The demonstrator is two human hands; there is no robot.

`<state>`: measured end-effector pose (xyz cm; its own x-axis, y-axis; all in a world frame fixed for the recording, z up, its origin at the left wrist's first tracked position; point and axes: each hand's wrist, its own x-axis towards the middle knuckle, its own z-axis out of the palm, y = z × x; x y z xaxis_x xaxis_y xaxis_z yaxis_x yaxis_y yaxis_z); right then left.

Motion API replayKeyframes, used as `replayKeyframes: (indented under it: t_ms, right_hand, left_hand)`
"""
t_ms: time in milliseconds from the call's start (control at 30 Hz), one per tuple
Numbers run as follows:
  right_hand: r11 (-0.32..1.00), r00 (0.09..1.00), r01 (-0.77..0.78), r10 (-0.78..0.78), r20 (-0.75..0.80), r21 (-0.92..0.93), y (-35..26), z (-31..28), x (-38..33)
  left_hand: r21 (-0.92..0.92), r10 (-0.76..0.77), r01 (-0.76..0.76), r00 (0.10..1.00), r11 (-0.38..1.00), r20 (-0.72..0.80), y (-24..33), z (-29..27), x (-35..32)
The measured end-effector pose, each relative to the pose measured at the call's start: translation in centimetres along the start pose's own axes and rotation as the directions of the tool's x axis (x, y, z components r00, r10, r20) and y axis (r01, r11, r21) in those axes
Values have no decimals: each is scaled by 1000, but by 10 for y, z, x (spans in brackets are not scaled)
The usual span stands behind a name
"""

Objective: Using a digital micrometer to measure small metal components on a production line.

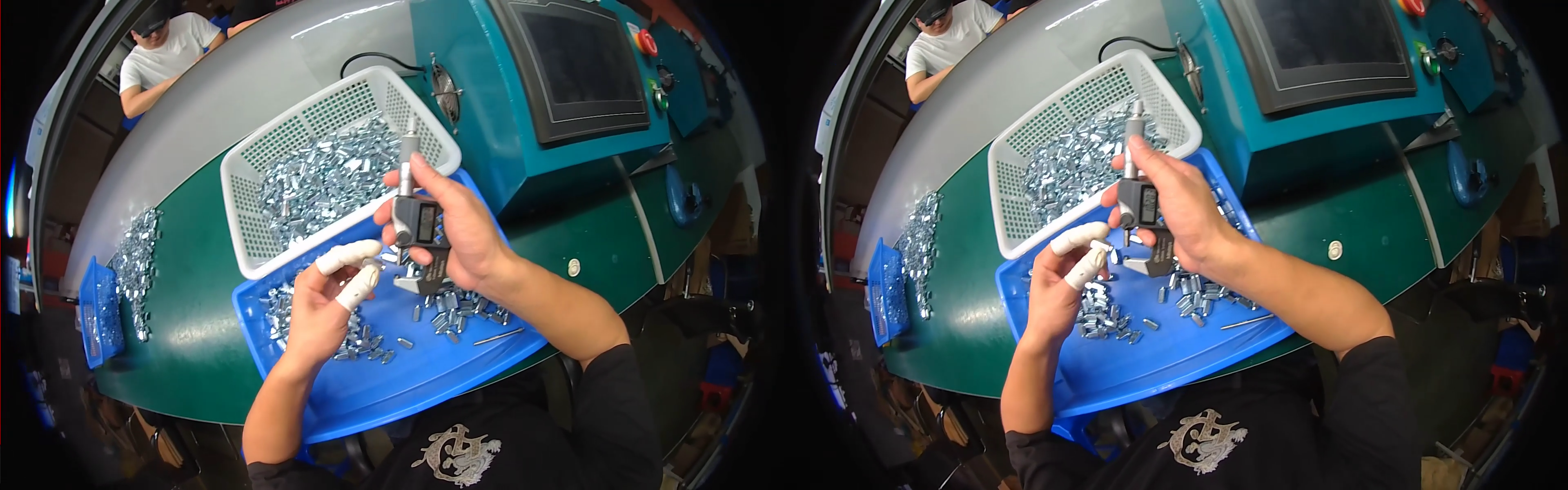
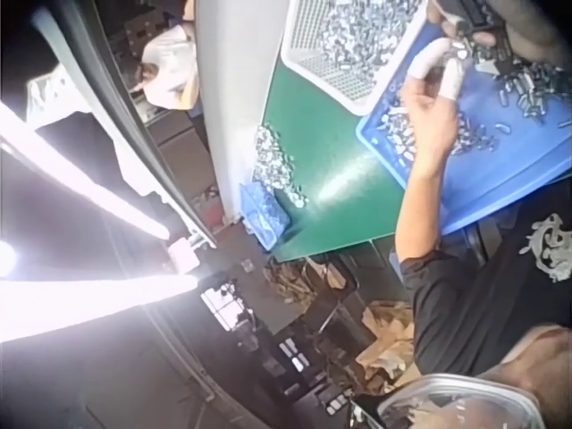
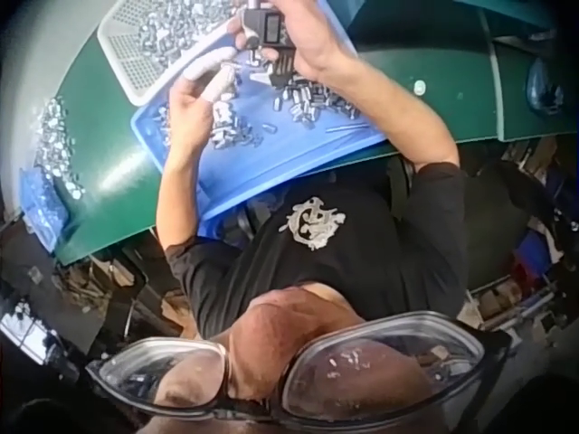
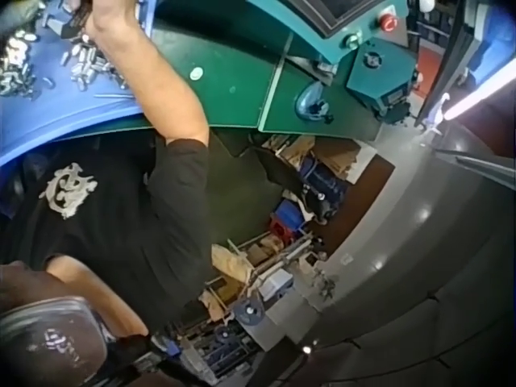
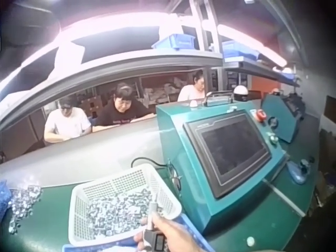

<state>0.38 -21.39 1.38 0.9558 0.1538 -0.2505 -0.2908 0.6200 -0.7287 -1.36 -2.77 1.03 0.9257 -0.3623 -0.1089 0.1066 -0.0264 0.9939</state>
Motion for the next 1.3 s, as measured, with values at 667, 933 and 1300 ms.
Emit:
replayKeyframes:
  t_ms: [667, 933, 1300]
  right_hand:
    - [1000, 999, 24, -23, 49, -5, 3, 3, -1]
    - [999, 998, 45, -45, 32, -22, 2, 5, -2]
    - [1000, 1000, 5, -6, 30, 30, 0, 4, -3]
  left_hand:
    - [-232, -119, 147, 984, 961, 130, 0, -4, 0]
    - [-179, -102, 126, 985, 976, 139, -6, -6, 0]
    - [-246, -134, 169, 980, 954, 149, -3, -6, 2]
